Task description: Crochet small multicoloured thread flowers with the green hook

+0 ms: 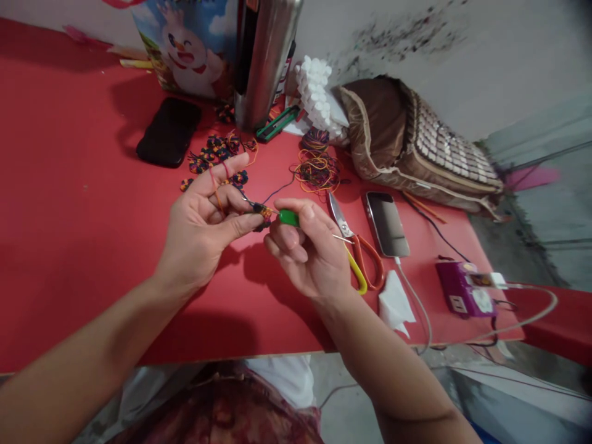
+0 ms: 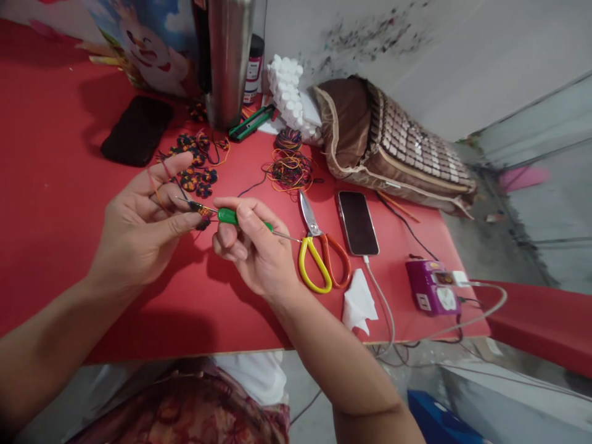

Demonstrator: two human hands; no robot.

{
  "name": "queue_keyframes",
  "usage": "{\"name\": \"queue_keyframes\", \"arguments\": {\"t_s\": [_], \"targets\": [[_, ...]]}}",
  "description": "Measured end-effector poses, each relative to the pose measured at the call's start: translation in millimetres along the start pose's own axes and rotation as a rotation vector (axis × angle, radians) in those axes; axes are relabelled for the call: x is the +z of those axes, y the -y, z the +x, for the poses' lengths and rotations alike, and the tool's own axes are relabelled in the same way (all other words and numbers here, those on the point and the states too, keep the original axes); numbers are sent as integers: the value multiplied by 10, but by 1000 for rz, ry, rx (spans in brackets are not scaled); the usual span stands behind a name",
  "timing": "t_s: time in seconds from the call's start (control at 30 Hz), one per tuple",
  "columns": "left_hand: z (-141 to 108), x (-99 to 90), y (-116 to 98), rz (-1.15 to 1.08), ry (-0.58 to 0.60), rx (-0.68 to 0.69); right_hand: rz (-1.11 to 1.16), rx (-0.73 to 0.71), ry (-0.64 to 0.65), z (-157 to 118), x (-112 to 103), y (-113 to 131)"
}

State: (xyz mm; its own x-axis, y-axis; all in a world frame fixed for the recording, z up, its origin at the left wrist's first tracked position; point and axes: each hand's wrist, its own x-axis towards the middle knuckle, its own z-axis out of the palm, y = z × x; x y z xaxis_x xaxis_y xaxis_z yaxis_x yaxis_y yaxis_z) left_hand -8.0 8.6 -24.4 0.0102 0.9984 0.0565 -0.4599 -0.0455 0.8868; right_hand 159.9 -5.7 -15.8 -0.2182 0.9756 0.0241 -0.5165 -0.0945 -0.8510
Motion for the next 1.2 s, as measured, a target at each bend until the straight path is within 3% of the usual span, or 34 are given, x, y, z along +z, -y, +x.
{"name": "queue_keyframes", "arguments": {"t_s": [0.13,0.37,0.8,1.2], "targets": [[-20,0,8,40,-18,-2,-21,-24,-21,10,4,-48],[-21,-26,-19,89,-18,45,-107,-83,89,21,-78,-50],[28,-72,17,129,-20,65,112,176,15,85,-77,-41],[39,-45,1,124,-62,116,7,87,23,54,-61,-14]]}}
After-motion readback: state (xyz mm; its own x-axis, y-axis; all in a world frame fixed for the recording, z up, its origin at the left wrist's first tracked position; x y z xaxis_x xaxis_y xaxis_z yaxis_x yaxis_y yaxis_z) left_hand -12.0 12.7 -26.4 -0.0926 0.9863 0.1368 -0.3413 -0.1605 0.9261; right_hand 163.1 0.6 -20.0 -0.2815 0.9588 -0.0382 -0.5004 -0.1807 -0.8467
